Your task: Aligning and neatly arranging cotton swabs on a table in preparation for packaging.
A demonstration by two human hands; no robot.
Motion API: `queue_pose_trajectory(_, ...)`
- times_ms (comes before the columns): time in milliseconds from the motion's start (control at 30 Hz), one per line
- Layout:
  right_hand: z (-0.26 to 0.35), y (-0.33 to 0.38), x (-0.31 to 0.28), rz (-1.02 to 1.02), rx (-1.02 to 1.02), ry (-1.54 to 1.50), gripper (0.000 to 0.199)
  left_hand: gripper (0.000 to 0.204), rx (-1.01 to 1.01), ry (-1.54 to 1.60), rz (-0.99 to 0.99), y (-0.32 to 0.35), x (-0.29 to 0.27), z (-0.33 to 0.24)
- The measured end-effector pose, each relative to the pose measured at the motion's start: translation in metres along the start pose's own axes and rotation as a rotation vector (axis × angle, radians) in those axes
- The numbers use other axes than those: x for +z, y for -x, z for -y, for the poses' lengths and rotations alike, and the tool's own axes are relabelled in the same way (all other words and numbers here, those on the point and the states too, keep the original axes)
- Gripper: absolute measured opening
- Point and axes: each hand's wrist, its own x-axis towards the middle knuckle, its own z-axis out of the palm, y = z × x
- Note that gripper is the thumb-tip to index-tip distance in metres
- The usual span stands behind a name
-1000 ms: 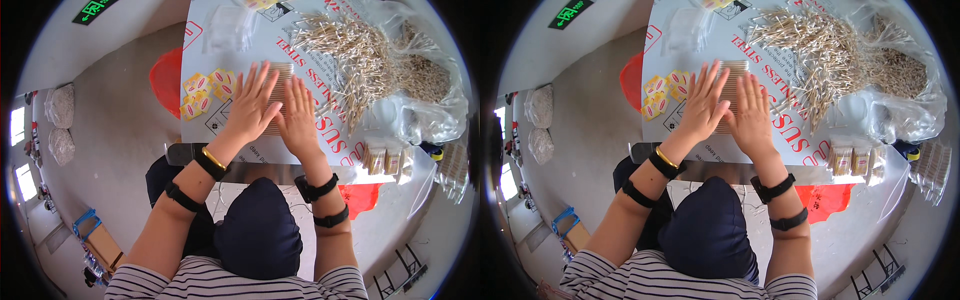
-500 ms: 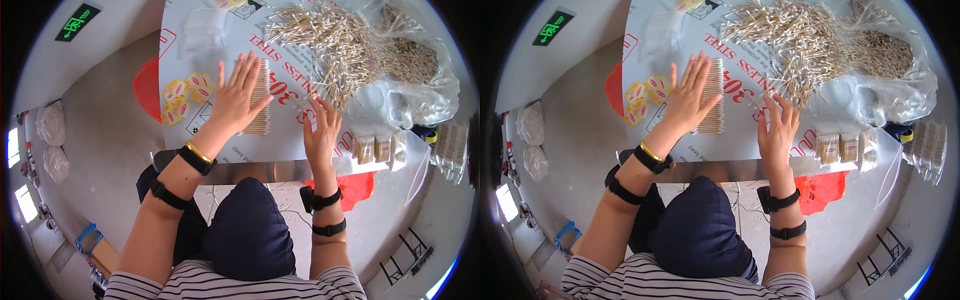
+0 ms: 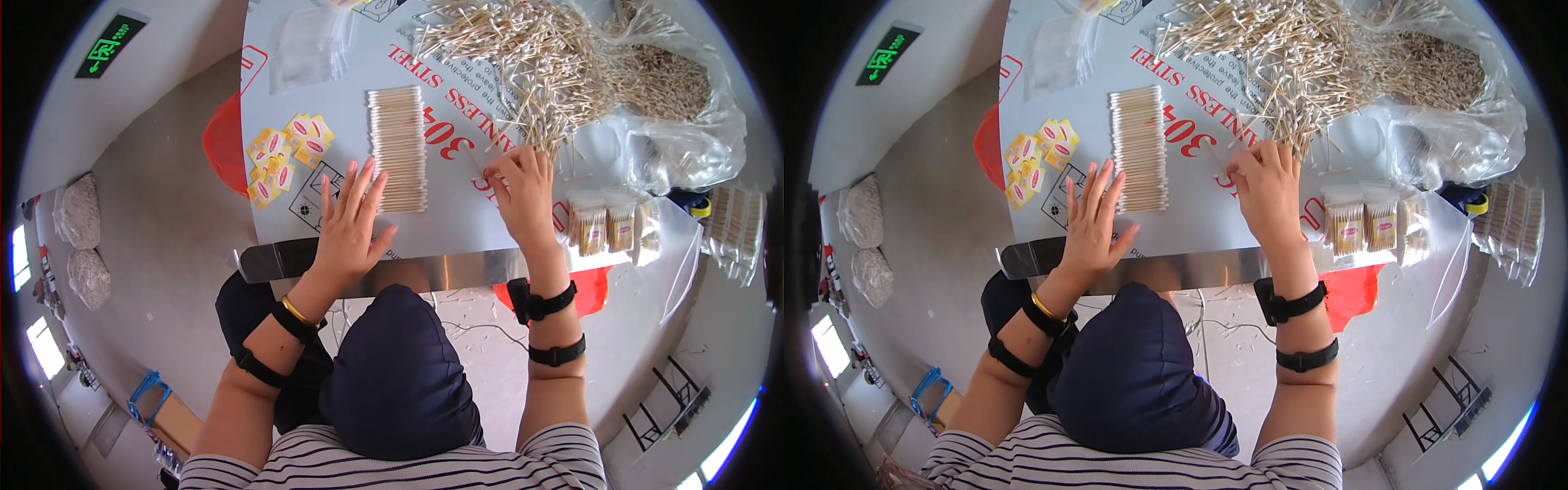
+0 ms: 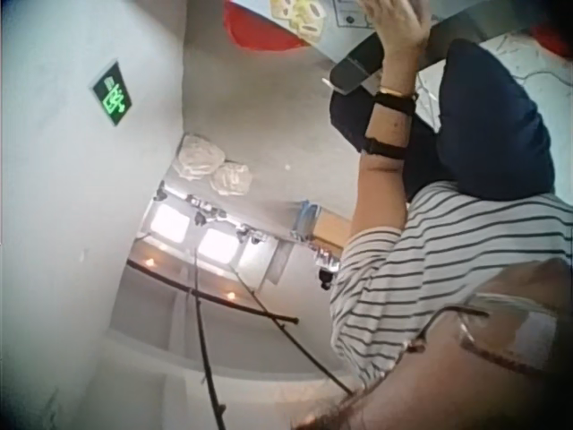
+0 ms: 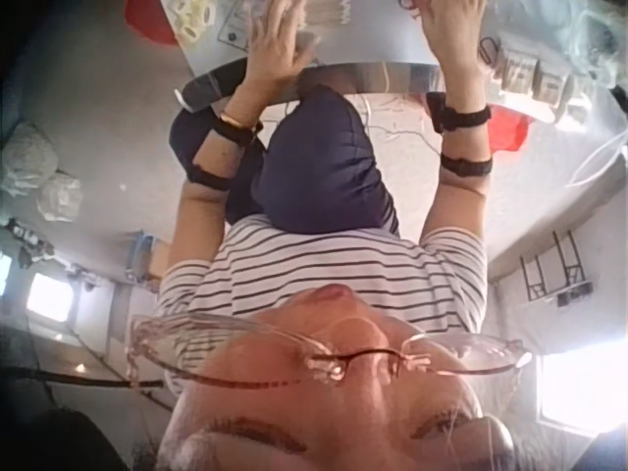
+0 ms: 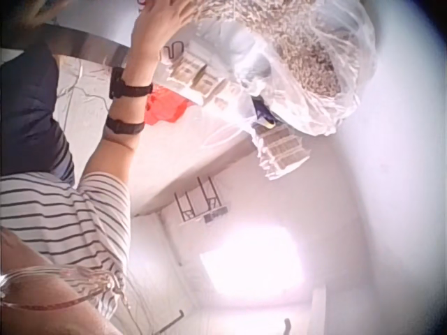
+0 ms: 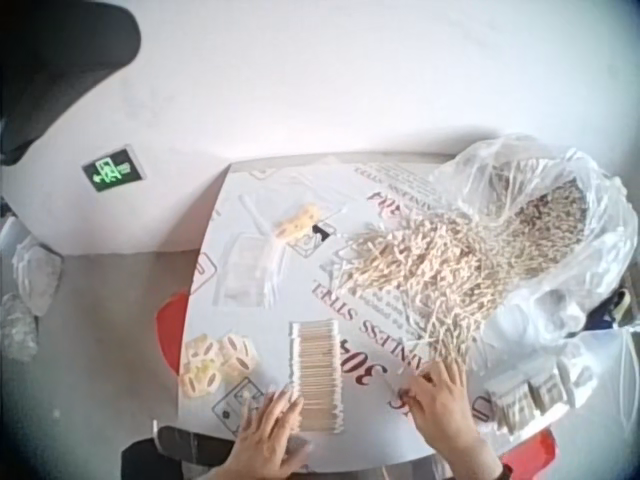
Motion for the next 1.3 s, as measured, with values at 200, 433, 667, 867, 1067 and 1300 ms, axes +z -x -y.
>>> queue_pose_trajectory(200,0.029,0.037,0.011,0.028,0.049,-0.104,0.016,0.080,0.017,-0.019,-0.037,-0.020,0.004,0.005)
queue_pose_trajectory(433,0.079,0.052,0.033,0.105,0.044,-0.189,0.017,0.077,0.008,-0.043,-0.008,-0.044,0.001,0.008)
queue_pose_trajectory(667,0.085,0.055,0.036,0.133,0.056,-0.213,0.016,0.065,0.064,-0.073,0.065,-0.048,0.006,0.008)
queue_pose_trajectory(867,0.086,0.060,0.032,0.144,0.072,-0.241,0.015,0.061,0.055,-0.071,0.067,-0.049,0.006,0.007)
queue_pose_trajectory(1067,0.090,0.066,0.031,0.156,0.085,-0.248,0.015,0.059,-0.006,-0.057,0.022,-0.048,0.004,0.005)
queue_pose_trajectory(1300,0.090,0.072,0.031,0.152,0.104,-0.265,0.016,0.060,-0.013,-0.106,0.032,-0.048,0.011,-0.001)
